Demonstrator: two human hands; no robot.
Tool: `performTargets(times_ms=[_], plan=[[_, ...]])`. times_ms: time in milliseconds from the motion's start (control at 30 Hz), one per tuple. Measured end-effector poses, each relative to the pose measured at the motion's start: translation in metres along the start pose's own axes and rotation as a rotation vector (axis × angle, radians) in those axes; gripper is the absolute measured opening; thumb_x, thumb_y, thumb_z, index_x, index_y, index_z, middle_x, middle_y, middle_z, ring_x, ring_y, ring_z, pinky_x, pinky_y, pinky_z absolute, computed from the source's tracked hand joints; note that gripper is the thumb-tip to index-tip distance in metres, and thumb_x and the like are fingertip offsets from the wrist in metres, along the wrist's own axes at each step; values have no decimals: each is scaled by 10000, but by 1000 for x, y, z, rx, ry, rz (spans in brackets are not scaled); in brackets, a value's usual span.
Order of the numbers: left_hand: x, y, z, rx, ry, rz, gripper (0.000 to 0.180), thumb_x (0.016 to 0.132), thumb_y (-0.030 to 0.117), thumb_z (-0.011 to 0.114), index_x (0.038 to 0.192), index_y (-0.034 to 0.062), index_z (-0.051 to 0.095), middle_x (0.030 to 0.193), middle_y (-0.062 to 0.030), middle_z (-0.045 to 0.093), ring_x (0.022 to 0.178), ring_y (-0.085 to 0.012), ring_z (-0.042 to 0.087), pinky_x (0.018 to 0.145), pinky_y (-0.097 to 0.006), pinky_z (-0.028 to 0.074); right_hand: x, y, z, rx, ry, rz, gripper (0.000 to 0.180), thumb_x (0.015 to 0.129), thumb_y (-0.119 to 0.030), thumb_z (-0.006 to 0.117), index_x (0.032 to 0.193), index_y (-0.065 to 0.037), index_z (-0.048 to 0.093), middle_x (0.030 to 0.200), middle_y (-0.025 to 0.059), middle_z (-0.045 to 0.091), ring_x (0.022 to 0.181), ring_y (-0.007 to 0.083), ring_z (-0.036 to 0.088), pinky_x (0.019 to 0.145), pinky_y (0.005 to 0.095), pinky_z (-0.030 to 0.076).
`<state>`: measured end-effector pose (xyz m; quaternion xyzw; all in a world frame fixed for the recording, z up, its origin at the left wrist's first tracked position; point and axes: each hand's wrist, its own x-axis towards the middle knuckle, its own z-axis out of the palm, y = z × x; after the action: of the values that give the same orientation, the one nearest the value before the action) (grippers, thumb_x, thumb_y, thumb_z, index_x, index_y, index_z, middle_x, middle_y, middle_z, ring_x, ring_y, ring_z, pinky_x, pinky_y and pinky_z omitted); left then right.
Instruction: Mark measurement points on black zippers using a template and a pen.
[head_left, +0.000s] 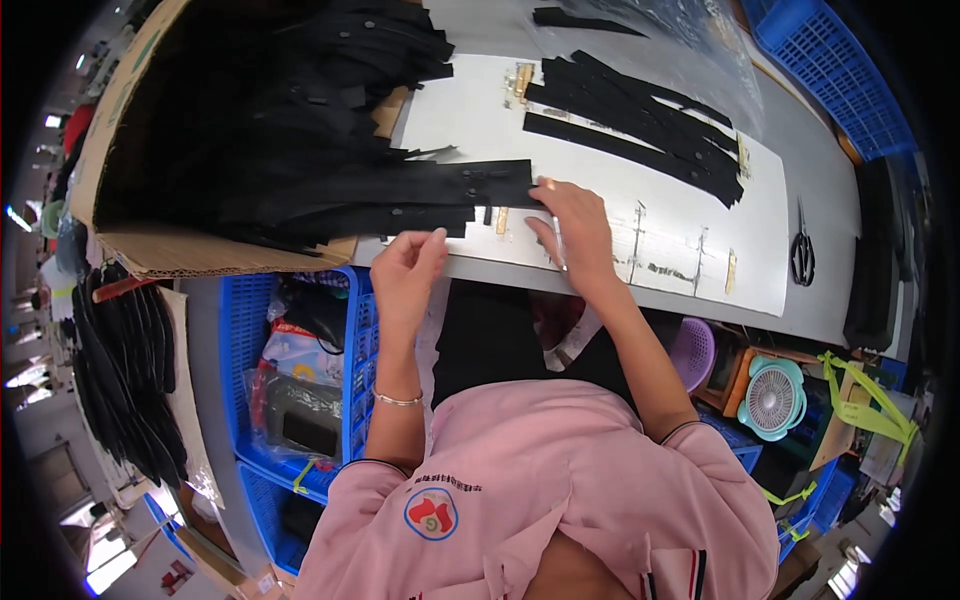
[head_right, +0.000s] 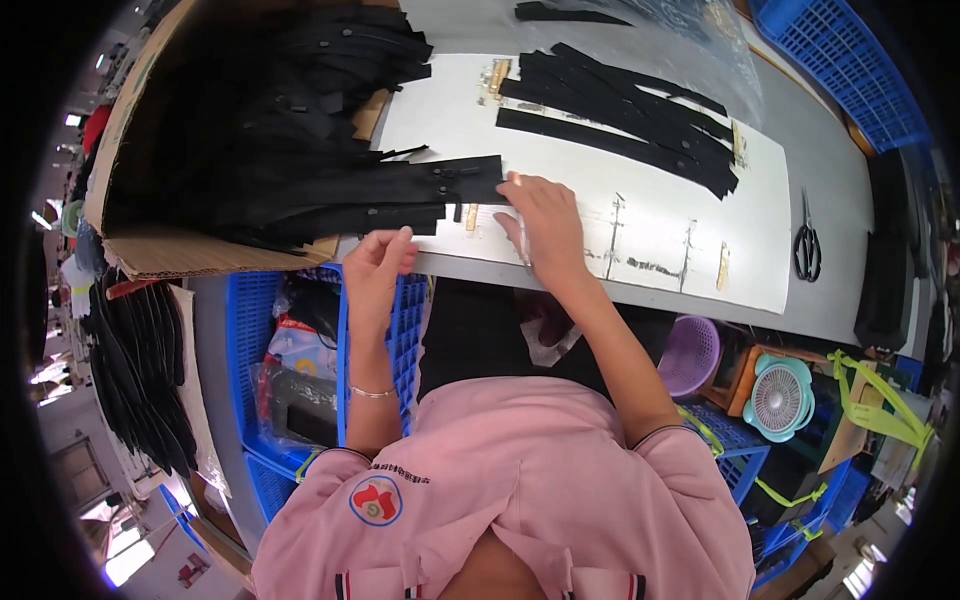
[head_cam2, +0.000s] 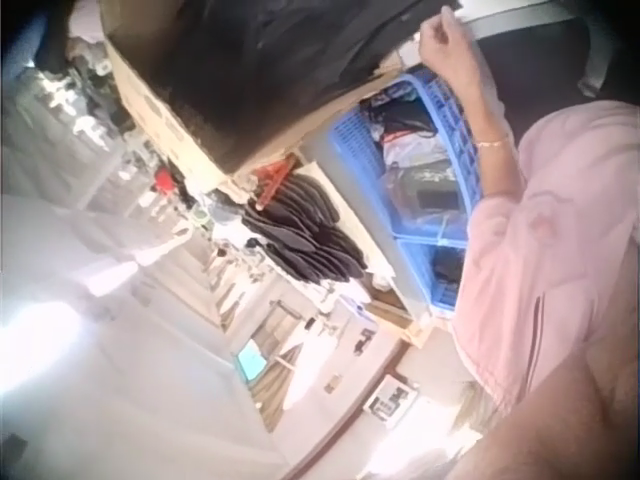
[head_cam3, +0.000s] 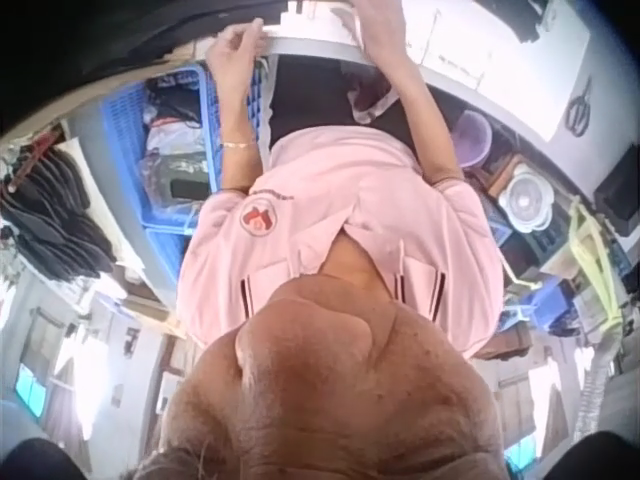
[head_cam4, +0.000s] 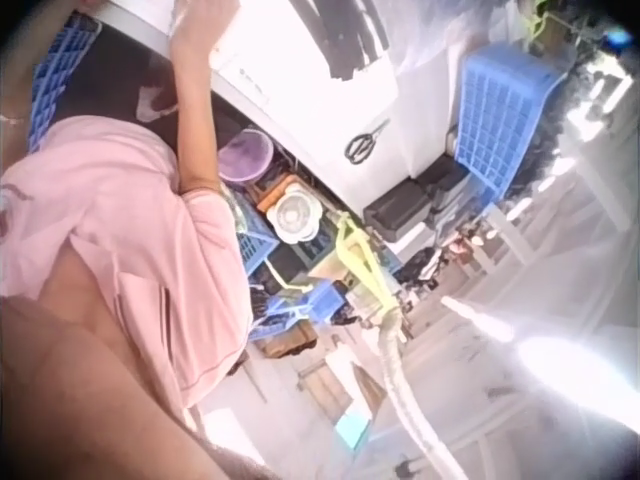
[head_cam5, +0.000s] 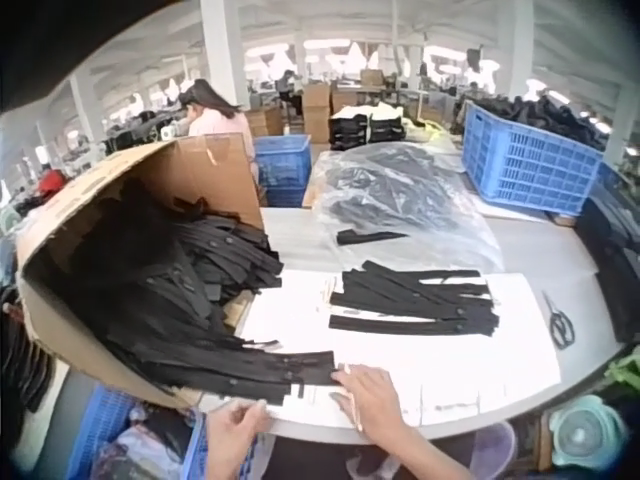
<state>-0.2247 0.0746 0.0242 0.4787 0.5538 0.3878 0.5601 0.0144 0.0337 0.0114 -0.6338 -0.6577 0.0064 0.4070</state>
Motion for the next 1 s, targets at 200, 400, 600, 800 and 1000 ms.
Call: performTargets(times_ms=[200,400,600,800,1000], plan=[[0,0,50,343,49,460,287,826,82,809,1099,43,729,1183,-100,705,1103,-269,643,976,-372,503,10,7,0,-57,-31,-165,165,877,-55,729,1036,-78,692,946,97,679,931,260,647,822,350,500],[-10,11,67,588,135,838,458,839,87,798,1284,96,689,1358,-96,659,1380,-313,506,1165,-455,362,-16,1,-54,1009,6,714,158,984,-53,606,1134,-75,649,928,12,610,676,112,614,608,230,482],[-12,-3,99,689,-62,894,416,911,149,739,1322,112,688,1404,-72,639,1462,-332,420,1245,-570,164,-77,52,-116,523,230,866,212,973,-30,627,1184,-40,614,938,0,579,642,56,555,572,197,467],[-33,-19,125,769,-346,870,460,935,209,719,1358,47,647,1475,-101,578,1486,-360,376,1234,-631,92,-114,76,-161,371,328,895,206,974,-28,663,1178,-21,634,964,5,617,660,50,554,593,195,460],[-47,-22,130,885,-445,780,661,951,328,697,1507,42,486,1595,-143,426,1527,-369,295,1204,-697,31,-131,96,-188,345,382,884,271,965,-43,702,1229,-39,639,1003,-1,650,661,39,561,554,161,427]])
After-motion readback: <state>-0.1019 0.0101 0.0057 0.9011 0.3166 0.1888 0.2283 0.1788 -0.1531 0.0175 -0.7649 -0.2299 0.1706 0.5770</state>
